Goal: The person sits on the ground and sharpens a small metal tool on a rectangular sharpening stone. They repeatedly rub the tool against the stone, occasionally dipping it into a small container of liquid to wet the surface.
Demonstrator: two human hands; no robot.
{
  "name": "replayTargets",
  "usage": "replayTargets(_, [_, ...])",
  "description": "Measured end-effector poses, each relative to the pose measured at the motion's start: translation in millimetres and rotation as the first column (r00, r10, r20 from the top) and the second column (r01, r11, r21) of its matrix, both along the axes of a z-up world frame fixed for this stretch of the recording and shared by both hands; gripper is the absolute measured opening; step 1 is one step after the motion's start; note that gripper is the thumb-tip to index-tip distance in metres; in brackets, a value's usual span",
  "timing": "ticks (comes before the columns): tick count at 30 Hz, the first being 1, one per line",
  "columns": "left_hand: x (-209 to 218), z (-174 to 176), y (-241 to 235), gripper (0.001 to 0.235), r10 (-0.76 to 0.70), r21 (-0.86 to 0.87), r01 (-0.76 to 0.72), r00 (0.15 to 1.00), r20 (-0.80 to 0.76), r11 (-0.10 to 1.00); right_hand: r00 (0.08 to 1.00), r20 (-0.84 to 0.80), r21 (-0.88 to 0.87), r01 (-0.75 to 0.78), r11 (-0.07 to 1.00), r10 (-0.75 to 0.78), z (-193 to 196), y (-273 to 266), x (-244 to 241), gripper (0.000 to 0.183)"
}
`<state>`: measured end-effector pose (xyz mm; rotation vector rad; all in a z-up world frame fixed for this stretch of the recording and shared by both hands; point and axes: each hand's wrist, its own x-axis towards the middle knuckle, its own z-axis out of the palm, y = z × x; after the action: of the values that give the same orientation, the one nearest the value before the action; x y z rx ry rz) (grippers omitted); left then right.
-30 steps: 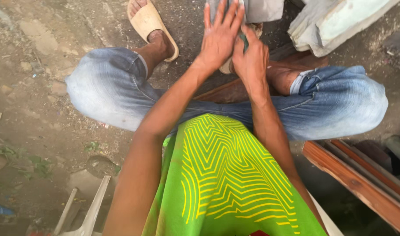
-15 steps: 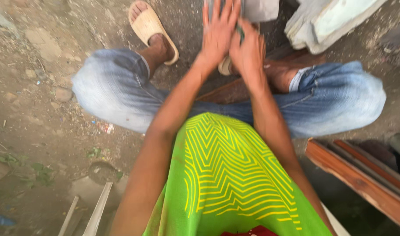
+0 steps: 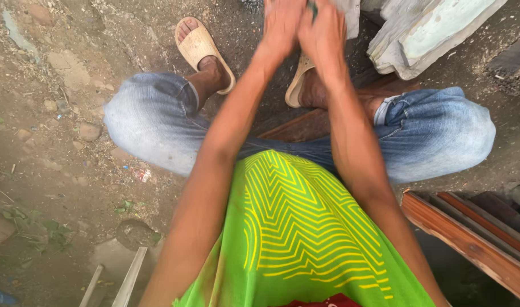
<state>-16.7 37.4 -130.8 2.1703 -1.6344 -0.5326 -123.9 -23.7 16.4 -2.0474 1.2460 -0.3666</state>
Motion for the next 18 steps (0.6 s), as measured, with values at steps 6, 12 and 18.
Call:
replayTargets(6, [-42, 89, 61, 0.075, -0.053, 0.035, 0.052, 0.998, 0.030, 0.998, 0.994, -0.106, 0.217, 0.059, 0.974, -0.037, 52, 68, -35, 0.038])
replayTargets(12, [13, 52, -20, 0.057, -0.028, 0.106, 0.019, 0.995, 0.092, 0.994, 0.992, 0.123, -0.096, 0.022, 0.995, -0.010, 14, -7, 21, 0.032])
replayTargets(18, [13, 51, -16, 0.064, -0.052, 0.063, 0.045, 0.994, 0.100, 0.997, 0.997, 0.071, -0.025, 0.034, 0.999, -0.033, 15, -2, 14, 0.033])
